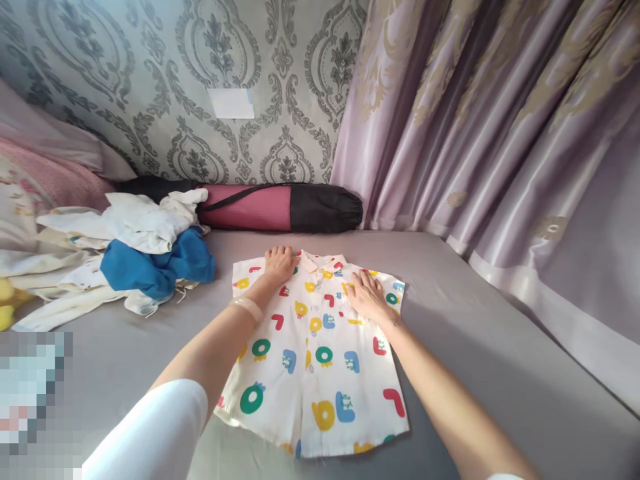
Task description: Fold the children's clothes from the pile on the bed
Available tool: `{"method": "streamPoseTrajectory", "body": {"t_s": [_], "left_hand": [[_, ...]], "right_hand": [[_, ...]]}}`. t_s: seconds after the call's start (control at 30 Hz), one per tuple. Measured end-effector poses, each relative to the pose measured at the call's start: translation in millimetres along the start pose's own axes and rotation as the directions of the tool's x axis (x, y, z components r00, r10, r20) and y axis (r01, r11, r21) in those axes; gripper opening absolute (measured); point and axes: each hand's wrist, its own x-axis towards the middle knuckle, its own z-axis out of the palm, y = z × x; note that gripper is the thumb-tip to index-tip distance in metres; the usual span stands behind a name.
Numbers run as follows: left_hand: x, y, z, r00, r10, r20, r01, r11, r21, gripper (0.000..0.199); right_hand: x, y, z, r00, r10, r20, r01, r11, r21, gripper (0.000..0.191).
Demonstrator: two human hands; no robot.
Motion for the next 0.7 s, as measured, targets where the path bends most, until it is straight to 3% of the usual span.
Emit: {"method": "streamPoseTrajectory", "body": {"t_s": [0.13,0.3,0.43,0.53,0.7], "left_hand": [[-22.8,-11.8,-23.5,0.990,0.139,0.035,-0.144,0.969,0.199,0.051],[-70.1,-36.1,-53.3,0.971,0.202,0.127,-0.223,0.958,0.181,0.067],[-112.6,-54.1,-72.7,0.971,0.096,0.219,-0.127,0.983,0.133,0.074],[-143.8,-57.7,-84.7,0.961,-0.007,0.276,-0.012,0.998,0.069,0.071],[-192.1,-51.2,-96.3,0.970,-0.157,0.183,0.177,0.980,-0.095,0.045]], "right_hand": [[10.9,-10.3,-5.3,0.996,-0.075,-0.056,0.076,0.997,0.025,0.060],[21.8,-22.8,3.0,0.996,-0.083,0.032,0.080,0.993,0.084,0.066],[23.4,-22.5,4.5,0.995,-0.085,0.058,0.079,0.991,0.108,0.065],[19.8,-17.4,-4.2,0.996,-0.088,0.029,0.078,0.964,0.256,0.064],[-7.7,5.8,-19.9,0.980,0.090,-0.180,0.018,0.851,0.525,0.054]]}}
